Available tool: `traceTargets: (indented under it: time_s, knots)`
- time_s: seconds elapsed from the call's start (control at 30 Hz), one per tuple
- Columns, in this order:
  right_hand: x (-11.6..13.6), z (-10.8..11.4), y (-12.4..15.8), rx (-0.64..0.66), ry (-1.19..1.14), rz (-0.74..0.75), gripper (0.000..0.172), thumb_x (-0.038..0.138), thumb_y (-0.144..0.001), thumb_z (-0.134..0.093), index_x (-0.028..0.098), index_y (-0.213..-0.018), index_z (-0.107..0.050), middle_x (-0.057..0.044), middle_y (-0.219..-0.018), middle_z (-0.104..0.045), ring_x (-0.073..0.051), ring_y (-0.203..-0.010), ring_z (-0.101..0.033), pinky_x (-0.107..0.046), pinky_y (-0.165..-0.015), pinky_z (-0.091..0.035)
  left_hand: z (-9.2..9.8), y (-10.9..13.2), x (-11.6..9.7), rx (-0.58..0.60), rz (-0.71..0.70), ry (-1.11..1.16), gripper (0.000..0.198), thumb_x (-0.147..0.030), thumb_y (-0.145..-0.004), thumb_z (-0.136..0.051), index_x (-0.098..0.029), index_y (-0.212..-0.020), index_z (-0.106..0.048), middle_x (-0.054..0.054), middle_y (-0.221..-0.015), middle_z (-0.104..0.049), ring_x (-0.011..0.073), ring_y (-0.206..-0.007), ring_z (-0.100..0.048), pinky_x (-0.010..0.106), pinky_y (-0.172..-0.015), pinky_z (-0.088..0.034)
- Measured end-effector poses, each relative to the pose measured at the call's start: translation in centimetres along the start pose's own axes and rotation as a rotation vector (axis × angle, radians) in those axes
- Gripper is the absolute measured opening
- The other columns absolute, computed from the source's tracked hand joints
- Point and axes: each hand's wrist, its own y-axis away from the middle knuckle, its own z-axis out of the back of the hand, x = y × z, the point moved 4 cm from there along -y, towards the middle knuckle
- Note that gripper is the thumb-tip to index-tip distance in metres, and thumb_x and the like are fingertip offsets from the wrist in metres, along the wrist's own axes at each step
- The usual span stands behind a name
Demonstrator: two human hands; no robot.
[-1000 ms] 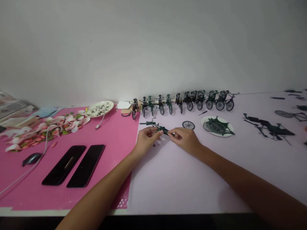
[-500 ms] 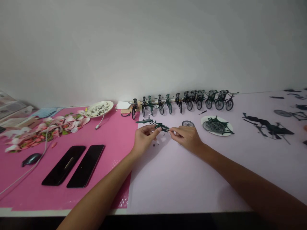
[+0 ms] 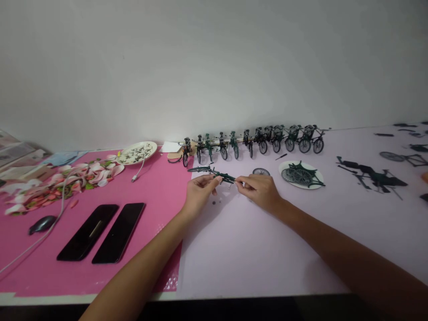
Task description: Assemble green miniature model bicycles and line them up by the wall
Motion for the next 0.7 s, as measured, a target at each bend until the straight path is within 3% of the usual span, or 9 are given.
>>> traceTargets:
  time_s: [0.23, 0.53, 0.7]
  knots:
    - [-0.24, -0.54, 0.44, 0.073, -0.036, -0.045, 0.022, 0.017, -0.095, -0.062, 0.024, -0.079, -0.076, 0.004, -0.051, -0.059, -0.010, -0.049, -0.057, -0.023, -0.054, -0.041, 0.21, -0.12, 0.62, 0.032, 0.024, -0.008, 0.051, -0.055, -0.067, -0.090, -0.012, -0.092, -0.079, -0.001, -0.053, -0.061, 0.0101, -0.048, -0.048, 0.025, -0.051, -0.037]
    - [0.19, -0.33, 0.67, -0.018, -0.147, 0.038, 0.015, 0.014, -0.092, -0.066, 0.021, -0.089, -0.080, 0.002, -0.056, -0.066, -0.010, -0.050, -0.058, -0.022, -0.054, -0.043, -0.09, 0.29, 0.19, 0.031, 0.053, 0.003, 0.051, -0.053, -0.063, -0.092, -0.012, -0.089, -0.077, -0.001, -0.052, -0.062, 0.0090, -0.048, -0.047, 0.024, -0.050, -0.036]
    - [0.14, -0.41, 0.92, 0.019, -0.195, 0.034, 0.018, 0.015, -0.094, -0.065, 0.021, -0.100, -0.081, 0.004, -0.054, -0.062, -0.009, -0.047, -0.054, -0.022, -0.053, -0.044, 0.15, -0.07, 0.53, 0.051, 0.042, -0.018, 0.050, -0.053, -0.064, -0.092, -0.012, -0.089, -0.078, 0.000, -0.053, -0.064, 0.0091, -0.046, -0.047, 0.025, -0.049, -0.035]
